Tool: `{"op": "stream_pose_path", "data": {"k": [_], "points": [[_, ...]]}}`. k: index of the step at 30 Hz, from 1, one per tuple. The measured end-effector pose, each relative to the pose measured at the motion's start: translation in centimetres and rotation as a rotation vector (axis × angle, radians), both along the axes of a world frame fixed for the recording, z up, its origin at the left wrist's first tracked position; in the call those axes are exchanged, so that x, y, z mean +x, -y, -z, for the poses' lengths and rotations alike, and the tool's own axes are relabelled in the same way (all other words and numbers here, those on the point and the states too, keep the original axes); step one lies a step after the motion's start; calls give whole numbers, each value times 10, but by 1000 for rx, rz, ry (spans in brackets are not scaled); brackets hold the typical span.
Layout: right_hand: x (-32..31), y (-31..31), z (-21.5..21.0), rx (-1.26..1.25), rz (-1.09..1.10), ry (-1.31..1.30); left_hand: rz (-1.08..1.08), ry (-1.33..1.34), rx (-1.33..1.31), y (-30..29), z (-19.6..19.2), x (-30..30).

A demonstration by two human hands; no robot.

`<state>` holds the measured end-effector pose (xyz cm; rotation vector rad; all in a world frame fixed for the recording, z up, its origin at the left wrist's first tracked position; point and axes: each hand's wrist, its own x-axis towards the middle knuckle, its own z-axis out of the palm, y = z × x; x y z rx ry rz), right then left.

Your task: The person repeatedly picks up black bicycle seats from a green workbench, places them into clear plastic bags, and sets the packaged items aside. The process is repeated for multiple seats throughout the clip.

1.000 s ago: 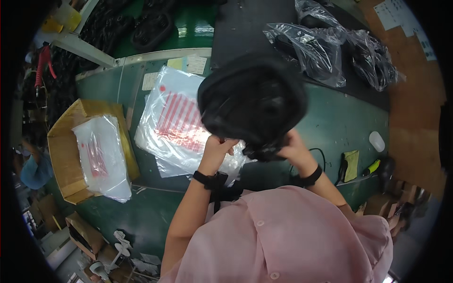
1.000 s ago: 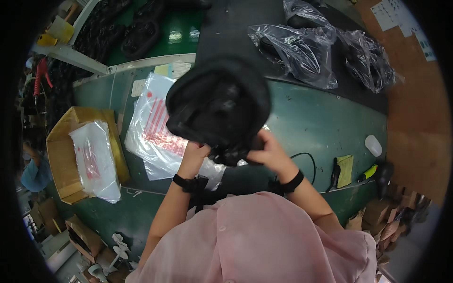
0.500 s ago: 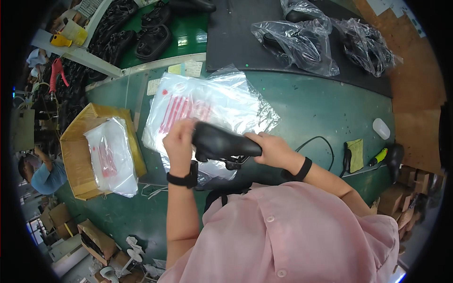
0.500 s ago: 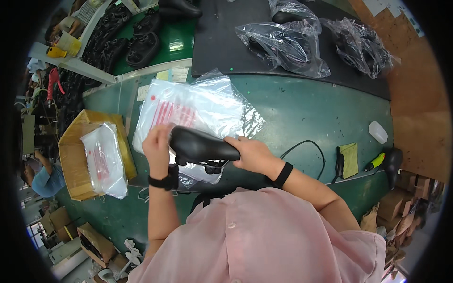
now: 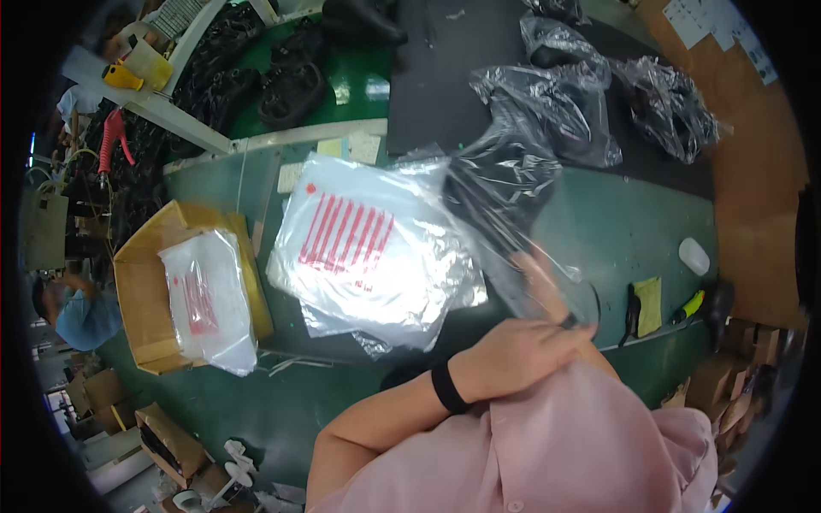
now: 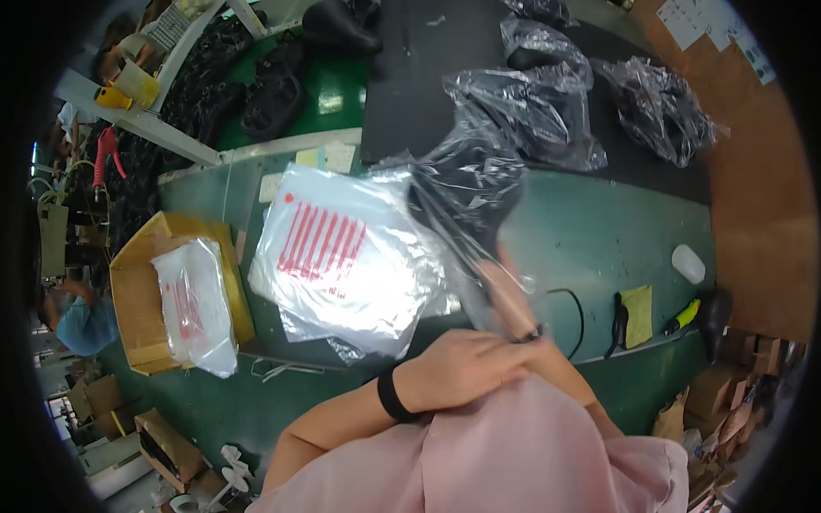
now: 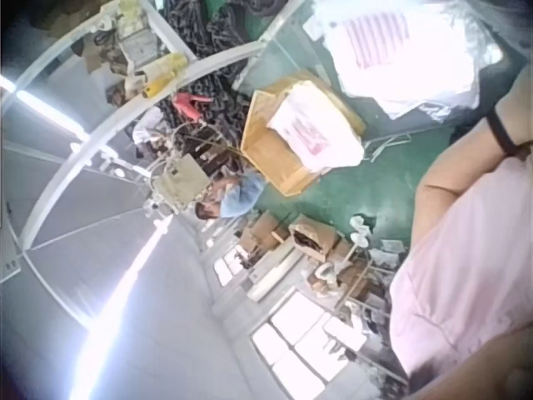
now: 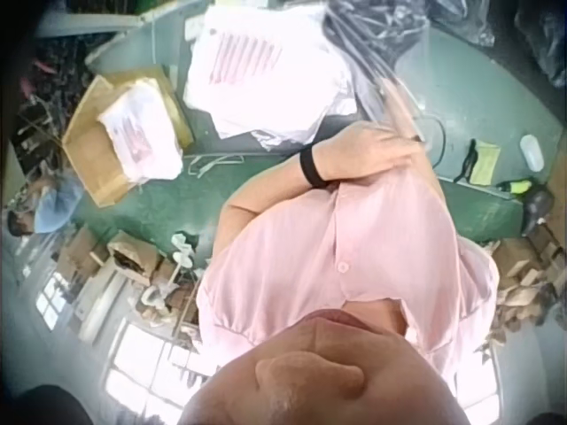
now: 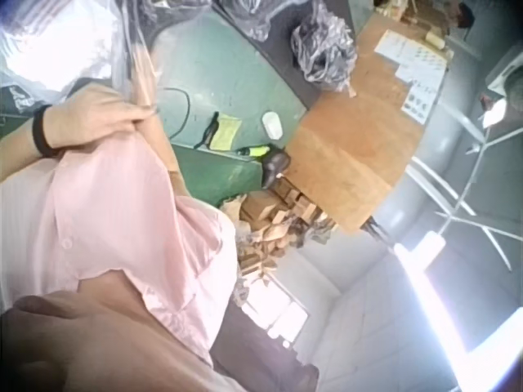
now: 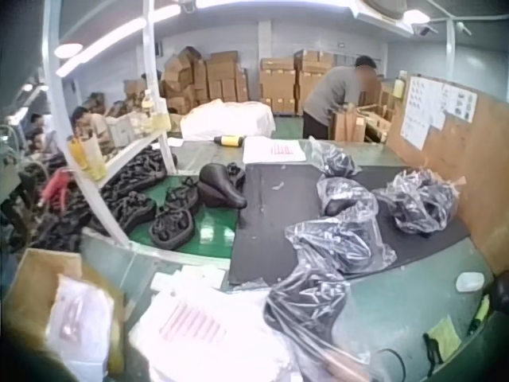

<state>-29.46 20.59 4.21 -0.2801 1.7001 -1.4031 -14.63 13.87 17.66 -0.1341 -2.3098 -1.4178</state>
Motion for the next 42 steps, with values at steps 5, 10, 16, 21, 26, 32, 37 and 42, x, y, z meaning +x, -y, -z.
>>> {"op": "stream_pose_path", "data": {"k": [5, 10, 16, 21, 26, 32, 37, 42], "points": [[-144, -3, -42, -92, 260, -638, -244, 347, 140, 39, 48, 20], [-183, 172, -86, -748, 224, -102, -551, 733, -230, 38, 152, 61], [-159, 472, -18, -51, -285, -1116, -544, 595, -185, 39, 179, 67], [-131, 593, 10, 179, -454, -1048, -632, 594, 153, 40, 196, 81], [-166, 586, 19, 47, -606, -352, -564, 931, 472, 66, 181, 89], [-155, 500, -47, -183, -547, -245, -740, 719, 1039, 82, 194, 103], [-135, 338, -67, -276, -580, -93, -812, 724, 1075, 84, 203, 115], [-110, 165, -56, -132, -629, -1565, -866, 640, 1039, 93, 188, 116]]}}
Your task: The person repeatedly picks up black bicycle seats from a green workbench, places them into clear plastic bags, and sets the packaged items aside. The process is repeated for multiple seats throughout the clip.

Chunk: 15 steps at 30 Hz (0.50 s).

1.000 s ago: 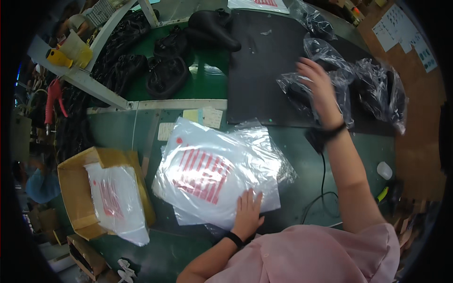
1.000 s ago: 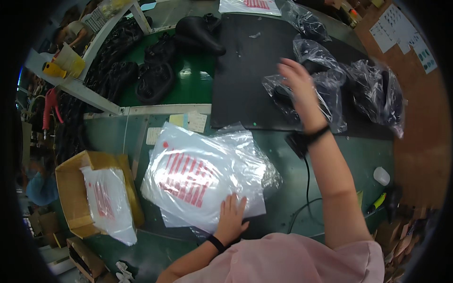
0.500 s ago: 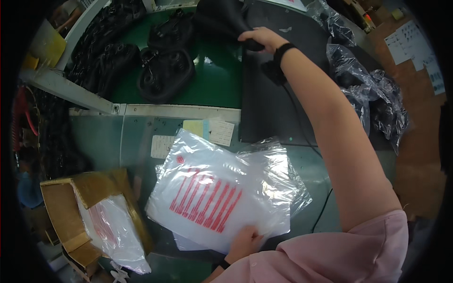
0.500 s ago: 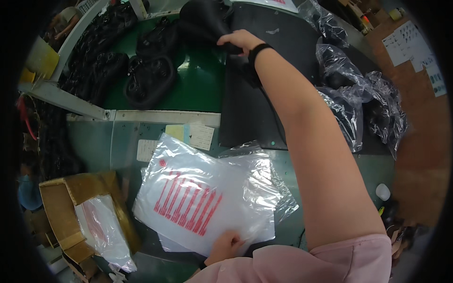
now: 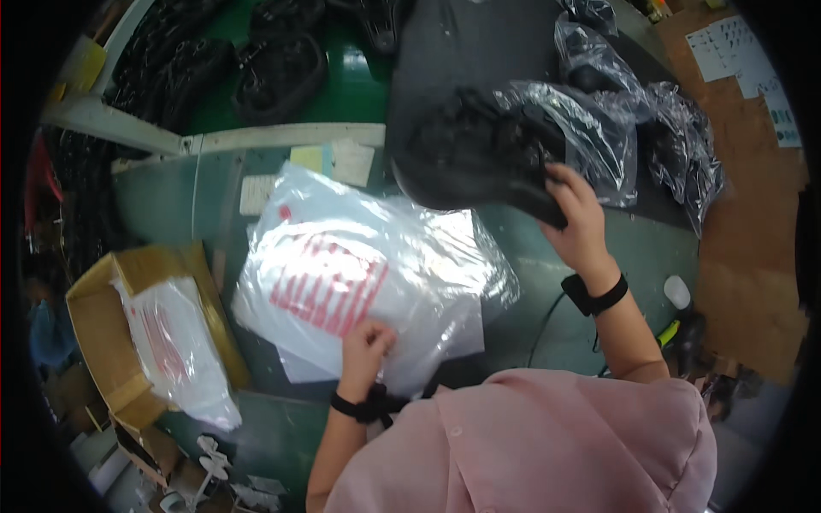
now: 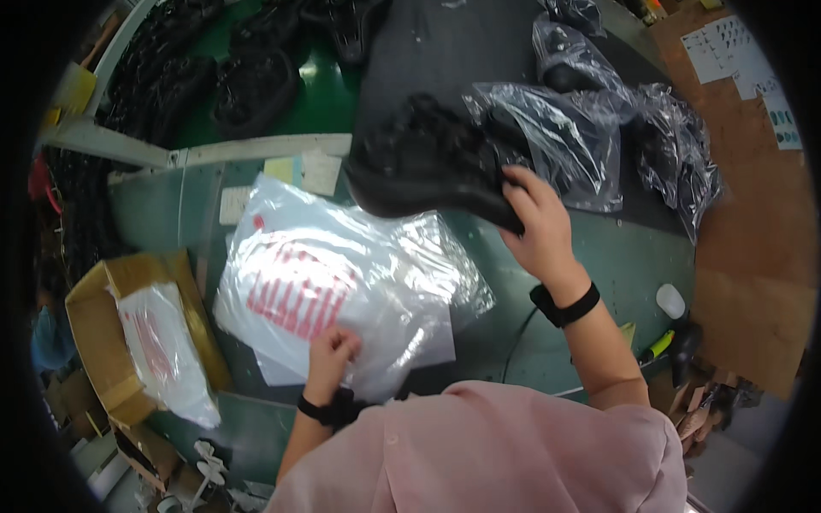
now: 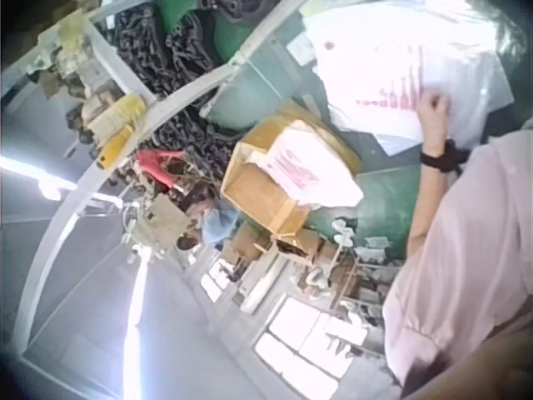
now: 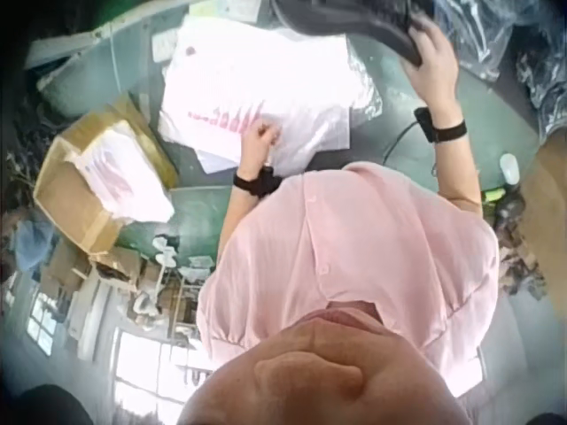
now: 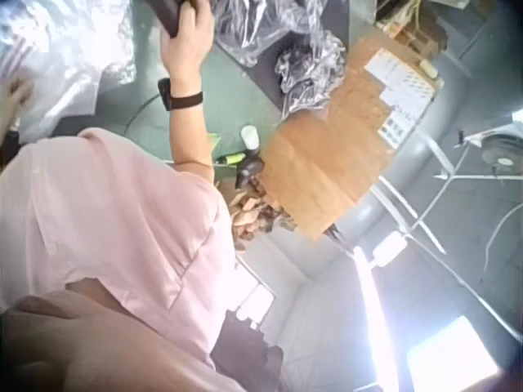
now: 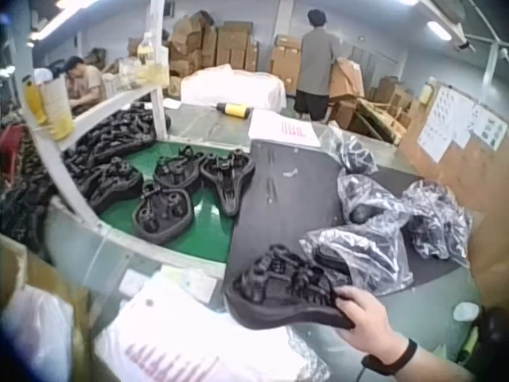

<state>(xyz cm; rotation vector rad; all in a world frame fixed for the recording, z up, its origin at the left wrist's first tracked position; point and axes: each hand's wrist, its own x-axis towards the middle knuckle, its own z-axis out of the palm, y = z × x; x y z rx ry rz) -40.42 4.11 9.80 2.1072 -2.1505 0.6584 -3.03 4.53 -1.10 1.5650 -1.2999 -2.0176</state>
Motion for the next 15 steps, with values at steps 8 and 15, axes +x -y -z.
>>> {"op": "stream_pose_path", "data": {"k": [8, 15], "points": [[36, -126, 72, 436, 449, 776, -41, -42, -40, -16, -23, -9], [58, -102, 100, 644, 242, 1718, -84, -141, -170, -29, 18, -35]]}}
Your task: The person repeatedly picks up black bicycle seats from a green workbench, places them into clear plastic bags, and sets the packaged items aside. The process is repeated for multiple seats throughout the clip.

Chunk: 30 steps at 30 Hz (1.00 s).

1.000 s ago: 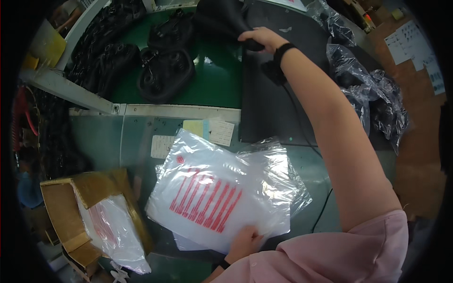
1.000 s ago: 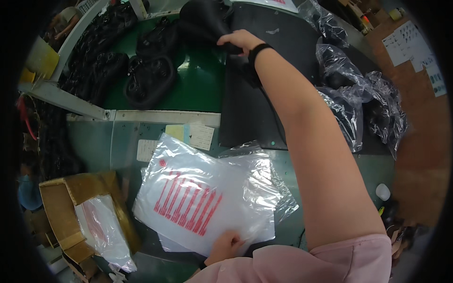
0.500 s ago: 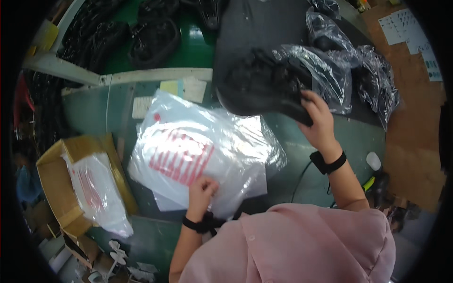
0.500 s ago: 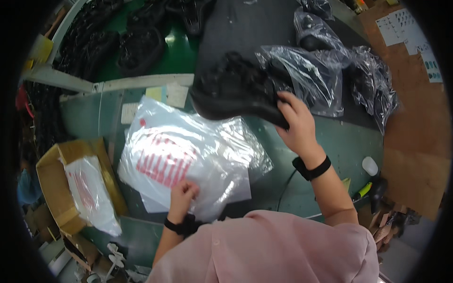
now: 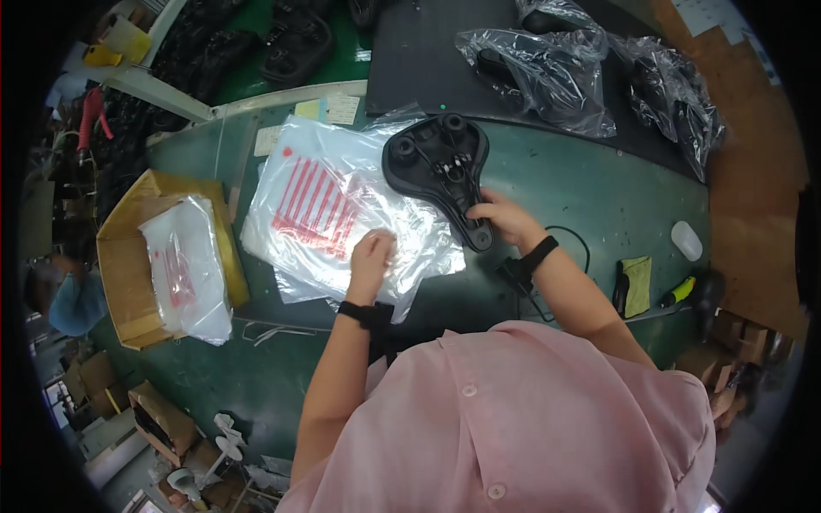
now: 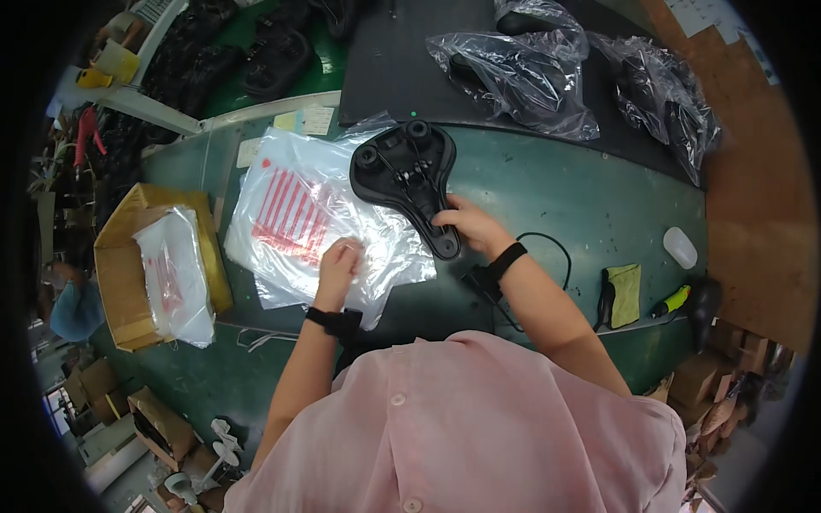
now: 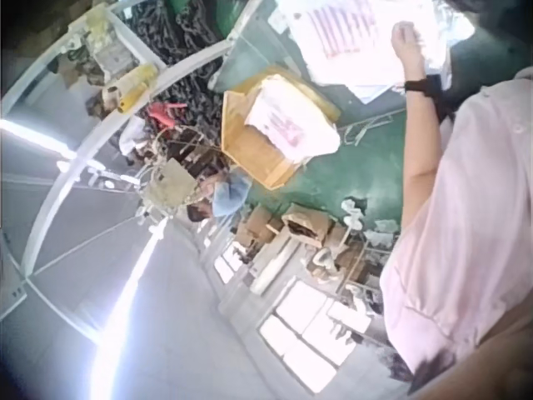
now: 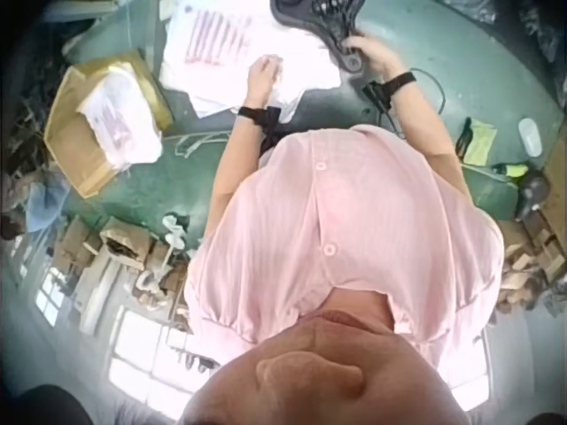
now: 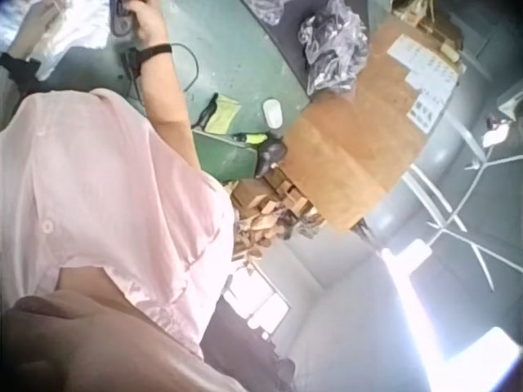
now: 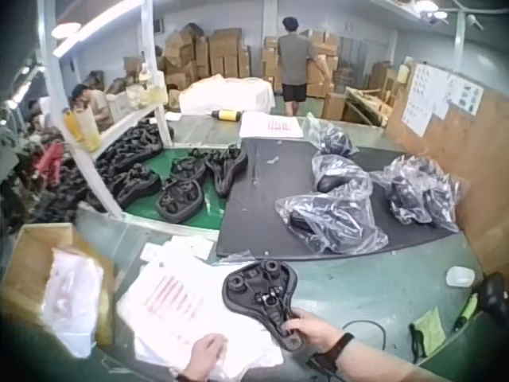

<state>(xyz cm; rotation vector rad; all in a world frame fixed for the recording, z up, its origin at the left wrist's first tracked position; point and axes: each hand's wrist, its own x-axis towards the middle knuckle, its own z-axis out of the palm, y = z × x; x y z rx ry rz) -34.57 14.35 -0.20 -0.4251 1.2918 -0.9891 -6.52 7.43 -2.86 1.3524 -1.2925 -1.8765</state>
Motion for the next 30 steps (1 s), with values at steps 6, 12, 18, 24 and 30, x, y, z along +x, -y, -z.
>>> {"op": "stream_pose_path", "data": {"k": [6, 12, 18, 24, 30], "points": [[40, -24, -67, -228, 146, 17, 8, 253, -332, -5, 9, -24], [76, -42, -75, -542, -207, -1082, -135, 141, -788, 16, 54, -7], [79, -17, -70, -446, -509, -1256, -259, 230, -199, 20, 11, 38], [71, -2, -95, -545, -744, -1440, -366, 216, -421, 48, -64, 35], [68, 1, -100, -611, -848, -1489, -193, 241, -460, 84, -86, 44]]}}
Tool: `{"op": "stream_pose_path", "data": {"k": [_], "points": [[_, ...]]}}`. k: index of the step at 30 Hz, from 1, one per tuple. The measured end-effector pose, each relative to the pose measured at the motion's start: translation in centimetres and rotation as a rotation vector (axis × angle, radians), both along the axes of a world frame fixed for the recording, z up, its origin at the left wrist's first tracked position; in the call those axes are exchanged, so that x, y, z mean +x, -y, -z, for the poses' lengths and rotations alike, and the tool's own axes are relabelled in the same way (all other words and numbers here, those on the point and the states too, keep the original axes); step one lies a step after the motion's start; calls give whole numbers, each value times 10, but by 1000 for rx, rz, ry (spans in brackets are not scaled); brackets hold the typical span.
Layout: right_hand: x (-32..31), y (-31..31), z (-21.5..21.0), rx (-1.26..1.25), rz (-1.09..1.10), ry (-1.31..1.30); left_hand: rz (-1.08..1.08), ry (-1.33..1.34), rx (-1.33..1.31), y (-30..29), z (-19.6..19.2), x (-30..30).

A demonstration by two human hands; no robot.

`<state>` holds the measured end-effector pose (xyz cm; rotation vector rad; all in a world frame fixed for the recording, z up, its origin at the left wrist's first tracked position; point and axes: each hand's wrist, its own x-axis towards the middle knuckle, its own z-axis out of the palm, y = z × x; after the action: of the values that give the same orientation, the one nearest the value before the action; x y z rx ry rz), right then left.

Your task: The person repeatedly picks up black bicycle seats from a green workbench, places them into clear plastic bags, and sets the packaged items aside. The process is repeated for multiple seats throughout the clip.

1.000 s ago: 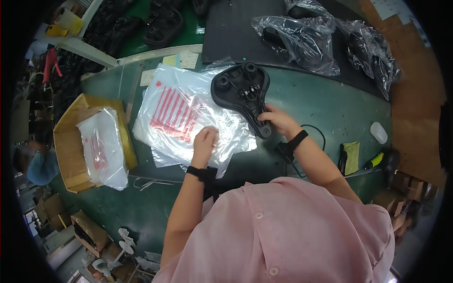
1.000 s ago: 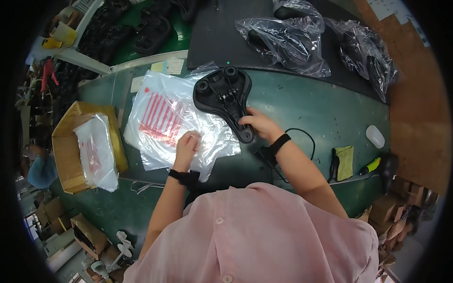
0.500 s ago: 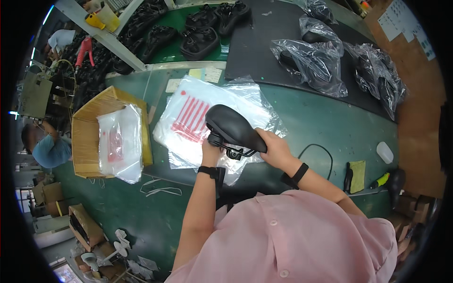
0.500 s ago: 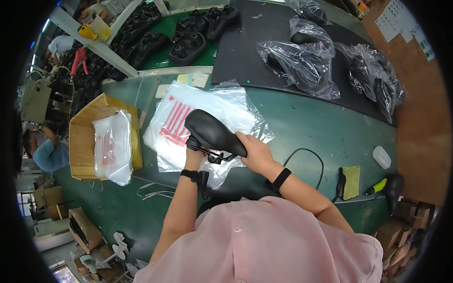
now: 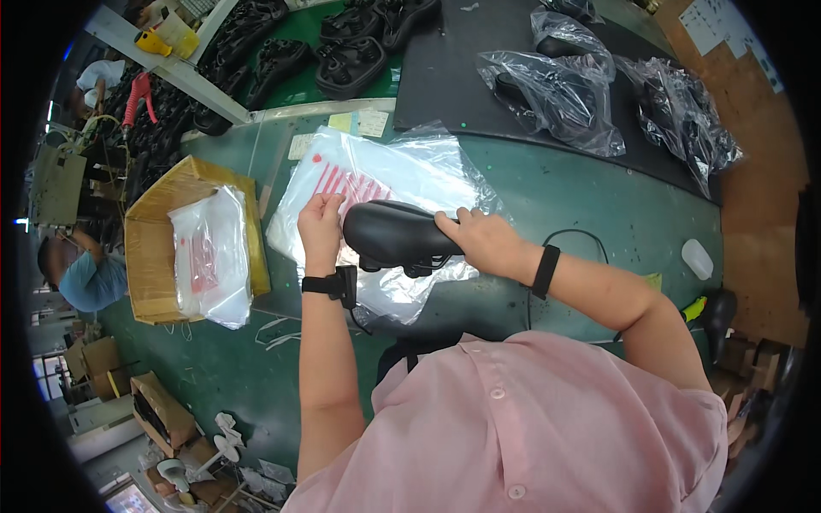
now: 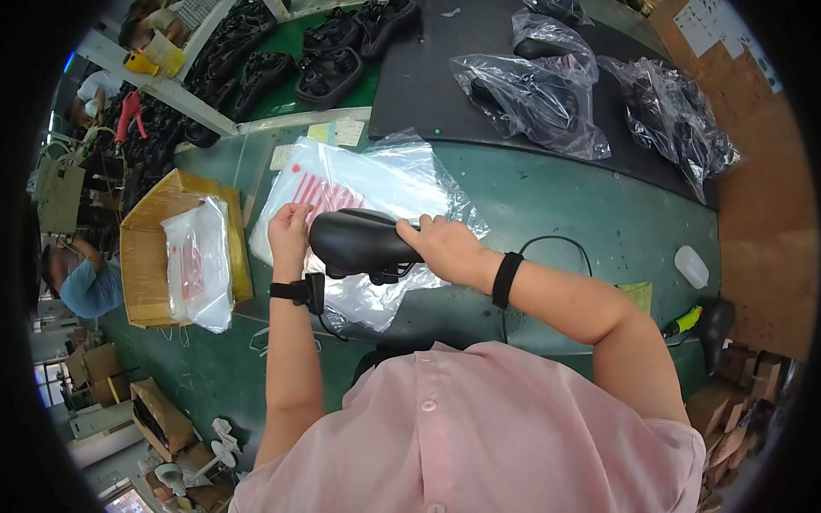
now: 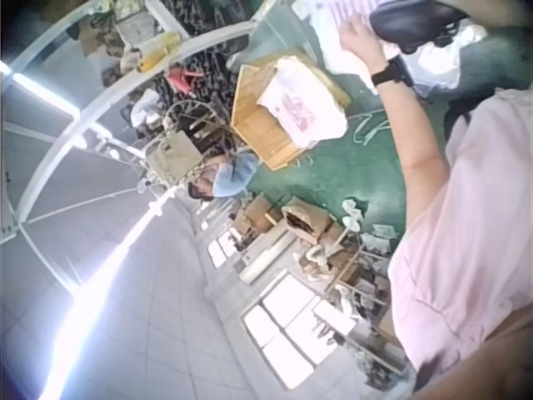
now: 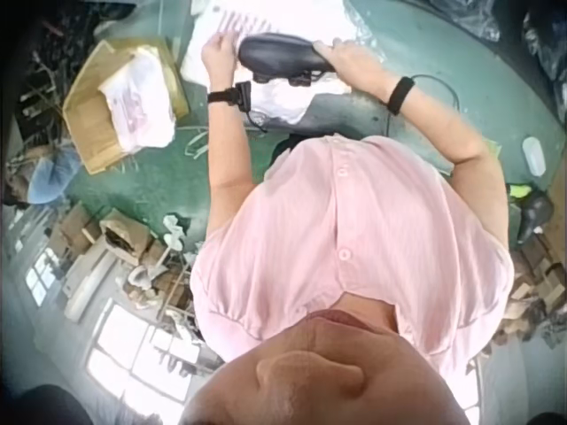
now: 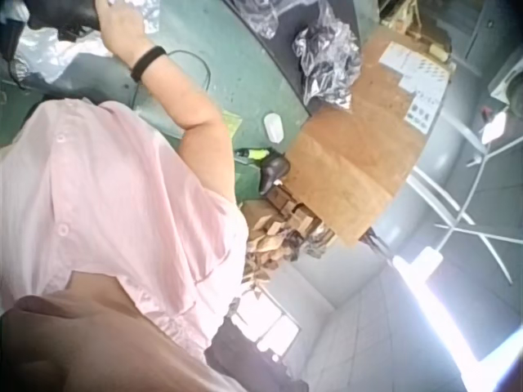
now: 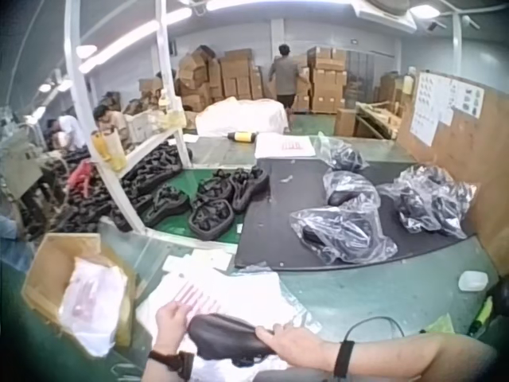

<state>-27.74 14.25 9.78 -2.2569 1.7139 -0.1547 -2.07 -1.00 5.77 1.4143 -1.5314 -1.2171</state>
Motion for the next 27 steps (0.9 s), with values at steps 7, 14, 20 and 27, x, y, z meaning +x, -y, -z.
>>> {"op": "stream_pose_path", "data": {"k": [7, 14, 20, 27], "points": [[-23, -5, -15, 161, 153, 285, 404, 507, -7, -12, -29, 45], [52, -19, 23, -102, 159, 565, -36, -140, -156, -35, 53, 58], [60, 0, 38, 62, 122, 288, -115, -13, -79, -60, -53, 29], [37, -8, 37, 487, 470, 1160, 283, 422, -488, -111, -67, 19]]}}
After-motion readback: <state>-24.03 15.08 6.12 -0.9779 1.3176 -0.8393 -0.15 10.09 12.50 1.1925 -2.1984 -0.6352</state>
